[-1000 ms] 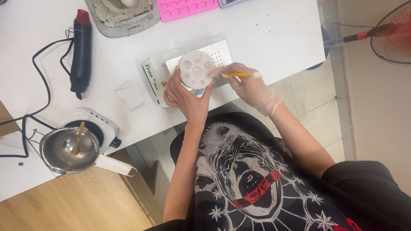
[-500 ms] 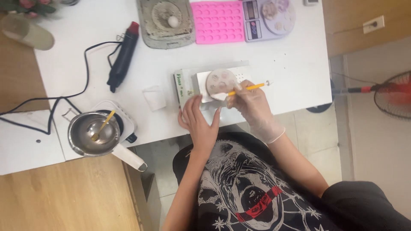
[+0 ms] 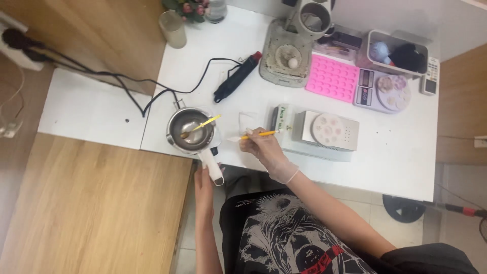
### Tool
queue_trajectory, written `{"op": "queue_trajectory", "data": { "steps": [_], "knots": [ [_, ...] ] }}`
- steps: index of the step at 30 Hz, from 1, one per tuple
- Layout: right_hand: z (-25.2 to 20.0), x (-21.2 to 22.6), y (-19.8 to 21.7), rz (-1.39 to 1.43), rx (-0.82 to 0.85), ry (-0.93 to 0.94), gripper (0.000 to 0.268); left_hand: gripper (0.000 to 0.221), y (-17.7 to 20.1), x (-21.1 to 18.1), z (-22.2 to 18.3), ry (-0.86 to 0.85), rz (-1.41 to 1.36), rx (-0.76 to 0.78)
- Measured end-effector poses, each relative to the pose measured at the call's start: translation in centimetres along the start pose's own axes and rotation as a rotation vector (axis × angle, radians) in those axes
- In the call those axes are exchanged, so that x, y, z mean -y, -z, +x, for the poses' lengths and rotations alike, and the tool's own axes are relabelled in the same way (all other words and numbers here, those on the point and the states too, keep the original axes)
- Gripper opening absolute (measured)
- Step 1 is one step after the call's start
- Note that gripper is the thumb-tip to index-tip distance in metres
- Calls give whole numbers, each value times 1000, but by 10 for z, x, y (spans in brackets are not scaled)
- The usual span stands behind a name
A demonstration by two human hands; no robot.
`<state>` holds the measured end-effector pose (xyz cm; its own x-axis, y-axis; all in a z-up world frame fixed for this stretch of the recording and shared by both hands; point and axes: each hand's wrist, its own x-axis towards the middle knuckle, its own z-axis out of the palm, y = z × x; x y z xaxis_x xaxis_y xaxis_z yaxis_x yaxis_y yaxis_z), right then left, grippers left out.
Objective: Detaching small wax fragments and detailing candle molds using a pick tool and a heat gun.
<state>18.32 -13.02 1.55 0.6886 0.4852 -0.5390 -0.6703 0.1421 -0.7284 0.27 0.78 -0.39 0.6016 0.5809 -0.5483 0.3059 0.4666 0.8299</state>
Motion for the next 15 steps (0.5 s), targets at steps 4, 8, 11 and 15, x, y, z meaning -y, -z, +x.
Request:
{"op": "queue_trajectory", "data": {
  "steps": [4,8,11,15],
  "knots": [
    [19,-15,-23,-100,-11,-10,21,54,-14,7,13,45,-196,130],
    [37,-33,-38,-188,-11,61,22,50,-21,37,37,-30,-240,142],
    [44,-45,-39,-228,-12,121,24,48,-29,48,44,-38,-287,117],
    [40,-51,-38,-268,-38,201,25,47,-34,49,47,-26,-346,89]
  ]
}}
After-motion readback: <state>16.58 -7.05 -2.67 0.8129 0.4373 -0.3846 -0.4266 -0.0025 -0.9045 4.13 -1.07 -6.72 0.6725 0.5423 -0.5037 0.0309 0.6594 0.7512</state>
